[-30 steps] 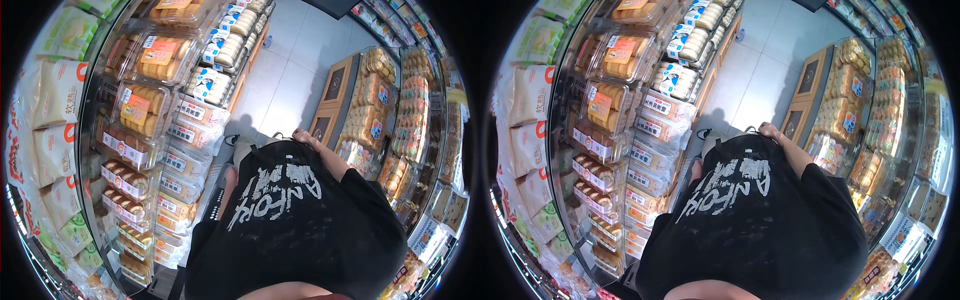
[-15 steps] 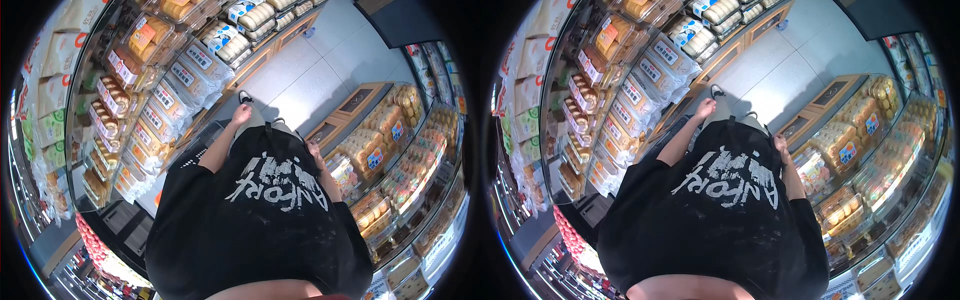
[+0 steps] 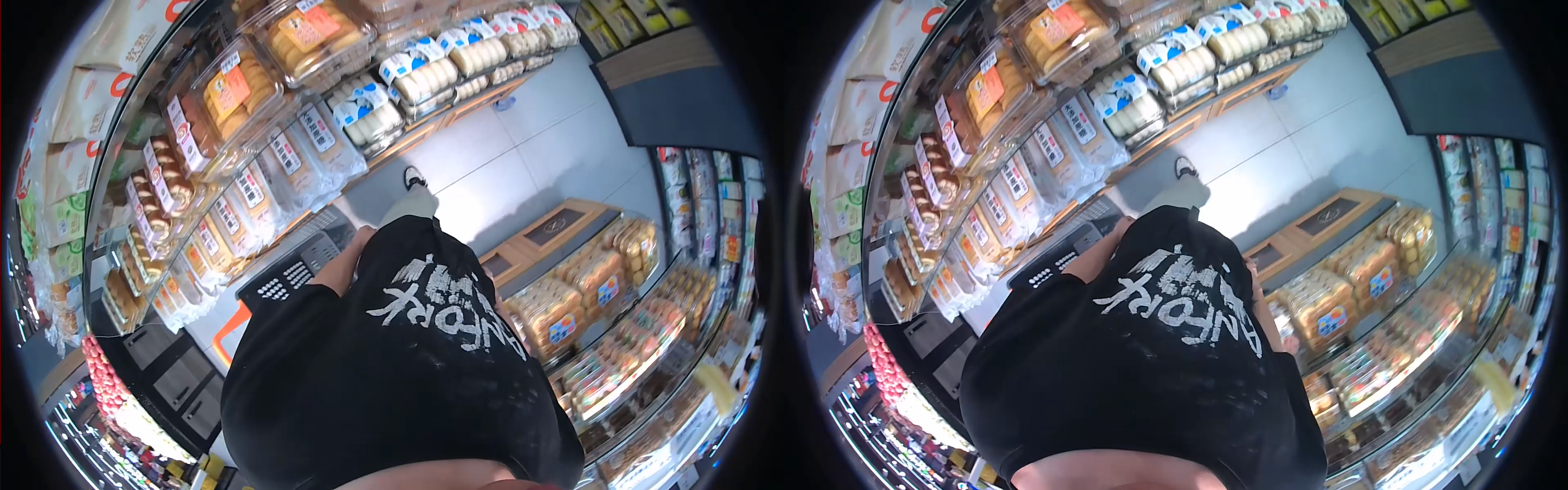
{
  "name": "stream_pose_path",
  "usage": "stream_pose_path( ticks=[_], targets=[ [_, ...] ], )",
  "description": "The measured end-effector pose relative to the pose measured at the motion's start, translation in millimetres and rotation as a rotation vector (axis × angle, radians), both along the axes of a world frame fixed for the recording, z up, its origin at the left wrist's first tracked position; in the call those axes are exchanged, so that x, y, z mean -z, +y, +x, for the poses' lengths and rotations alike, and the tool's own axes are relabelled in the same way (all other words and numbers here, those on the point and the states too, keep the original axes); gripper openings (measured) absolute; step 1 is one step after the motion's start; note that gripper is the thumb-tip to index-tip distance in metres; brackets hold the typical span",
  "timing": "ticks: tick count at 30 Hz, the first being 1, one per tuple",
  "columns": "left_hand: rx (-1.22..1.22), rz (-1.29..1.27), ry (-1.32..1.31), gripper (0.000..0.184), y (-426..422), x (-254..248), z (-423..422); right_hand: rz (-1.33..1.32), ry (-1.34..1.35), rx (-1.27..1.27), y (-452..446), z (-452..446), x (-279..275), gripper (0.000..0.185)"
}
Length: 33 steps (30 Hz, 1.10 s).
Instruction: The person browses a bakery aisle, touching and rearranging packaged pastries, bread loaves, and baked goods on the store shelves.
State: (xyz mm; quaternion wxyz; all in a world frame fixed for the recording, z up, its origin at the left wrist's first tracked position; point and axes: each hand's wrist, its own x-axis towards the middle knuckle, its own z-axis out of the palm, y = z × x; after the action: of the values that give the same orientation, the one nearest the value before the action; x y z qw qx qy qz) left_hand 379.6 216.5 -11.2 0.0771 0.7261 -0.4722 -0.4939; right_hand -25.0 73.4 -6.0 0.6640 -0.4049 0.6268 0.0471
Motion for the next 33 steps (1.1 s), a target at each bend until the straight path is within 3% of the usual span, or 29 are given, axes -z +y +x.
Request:
stream_pose_path(
  ticks=[3,6,9,12,15,18,22,24,26,30,33],
  targets=[
    [-0.49,0.203,0.056,0.035,-62,18,5,-0.068,-0.029,0.084,-52,9,-13,0.025],
    [-0.623,0.18,-0.014,0.034,-121,22,23,-0.136,-0.066,0.21,-117,26,-48,0.025],
    [-0.674,0.074,0.219,0.028,-181,1,38,-0.219,-0.058,0.298,-187,32,-81,0.024],
    [-0.784,0.085,0.654,0.024,-224,-15,37,-0.282,-0.099,0.303,-236,31,-95,0.021],
    [-0.882,-0.036,0.556,0.025,-242,-12,12,-0.199,-0.119,0.352,-275,68,-130,0.02],
    [-0.858,-0.013,0.424,0.025,-252,-24,2,0.051,-0.509,0.502,-321,116,-156,0.025],
    [-0.866,-0.113,0.624,0.024,-279,-67,11,-0.02,-0.632,0.418,-398,176,-190,0.031],
    [-0.903,-0.191,0.714,0.026,-312,-158,21,-0.102,-0.675,0.299,-430,210,-238,0.032],
    [-0.861,-0.291,0.712,0.025,-338,-213,24,-0.201,-0.709,0.132,-454,235,-282,0.034],
    [-1.074,-0.639,0.725,0.025,-370,-292,26,-0.419,-0.742,-0.177,-481,279,-340,0.038],
    [-1.305,-0.879,0.639,0.024,-378,-325,22,-0.499,-0.834,-0.396,-491,299,-358,0.05]
  ],
)
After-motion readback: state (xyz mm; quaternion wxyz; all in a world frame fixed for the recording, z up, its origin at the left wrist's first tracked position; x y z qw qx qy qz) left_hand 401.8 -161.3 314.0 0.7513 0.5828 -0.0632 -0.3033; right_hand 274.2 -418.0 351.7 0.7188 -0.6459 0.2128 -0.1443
